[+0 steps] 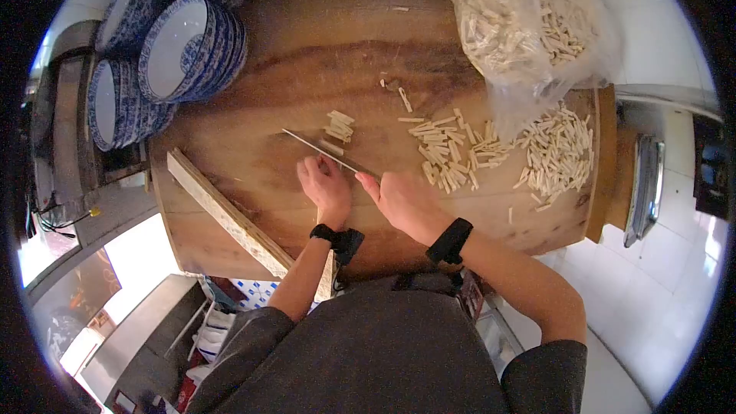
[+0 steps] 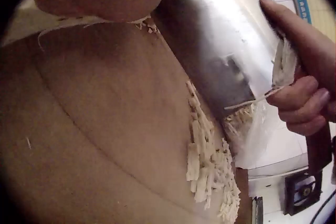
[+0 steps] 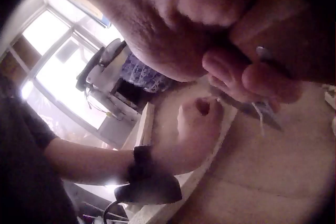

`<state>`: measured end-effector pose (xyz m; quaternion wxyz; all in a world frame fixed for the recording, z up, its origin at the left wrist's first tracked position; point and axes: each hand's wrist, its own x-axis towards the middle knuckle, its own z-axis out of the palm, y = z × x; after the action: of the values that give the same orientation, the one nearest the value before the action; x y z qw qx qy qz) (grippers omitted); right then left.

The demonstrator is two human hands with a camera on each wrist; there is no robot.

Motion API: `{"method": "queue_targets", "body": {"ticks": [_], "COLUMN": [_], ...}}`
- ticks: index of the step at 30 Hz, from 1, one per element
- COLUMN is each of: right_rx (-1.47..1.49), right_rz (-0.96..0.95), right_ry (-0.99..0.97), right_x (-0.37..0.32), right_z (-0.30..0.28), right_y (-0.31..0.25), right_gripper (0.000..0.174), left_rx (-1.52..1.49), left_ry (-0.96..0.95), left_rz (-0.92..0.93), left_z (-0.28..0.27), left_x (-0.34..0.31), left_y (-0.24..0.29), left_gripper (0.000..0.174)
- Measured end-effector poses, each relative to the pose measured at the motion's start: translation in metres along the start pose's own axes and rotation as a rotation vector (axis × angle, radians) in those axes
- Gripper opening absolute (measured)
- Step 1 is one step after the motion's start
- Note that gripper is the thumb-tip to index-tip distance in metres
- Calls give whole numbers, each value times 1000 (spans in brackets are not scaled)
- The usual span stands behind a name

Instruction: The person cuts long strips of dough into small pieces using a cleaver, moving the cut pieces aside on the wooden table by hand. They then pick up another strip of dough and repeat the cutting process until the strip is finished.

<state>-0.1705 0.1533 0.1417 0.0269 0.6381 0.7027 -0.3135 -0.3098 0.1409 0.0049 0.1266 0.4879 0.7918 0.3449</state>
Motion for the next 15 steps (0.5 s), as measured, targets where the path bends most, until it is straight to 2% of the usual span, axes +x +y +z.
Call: {"method": "queue_targets", "body": {"ticks": [2, 7, 13, 15], "right_rx": [-9, -13, 1, 10], "right_rz": [-8, -21, -49, -31], "right_ry": [-42, -112, -104, -43], "right_x": [6, 36, 61, 64], "right_z": [-4, 0, 37, 45], "right_y": [-6, -6, -23, -32], "right_gripper": [75, 77, 77, 76], "left_rx": [-4, 9, -4, -21], "left_ry": [0, 18, 4, -5], "left_rz": [57, 46, 27, 54], "left_z": [-3, -3, 2, -1], "left_x": [1, 5, 1, -2], "left_y": [0, 3, -2, -5], "left_gripper": [16, 14, 14, 14]}}
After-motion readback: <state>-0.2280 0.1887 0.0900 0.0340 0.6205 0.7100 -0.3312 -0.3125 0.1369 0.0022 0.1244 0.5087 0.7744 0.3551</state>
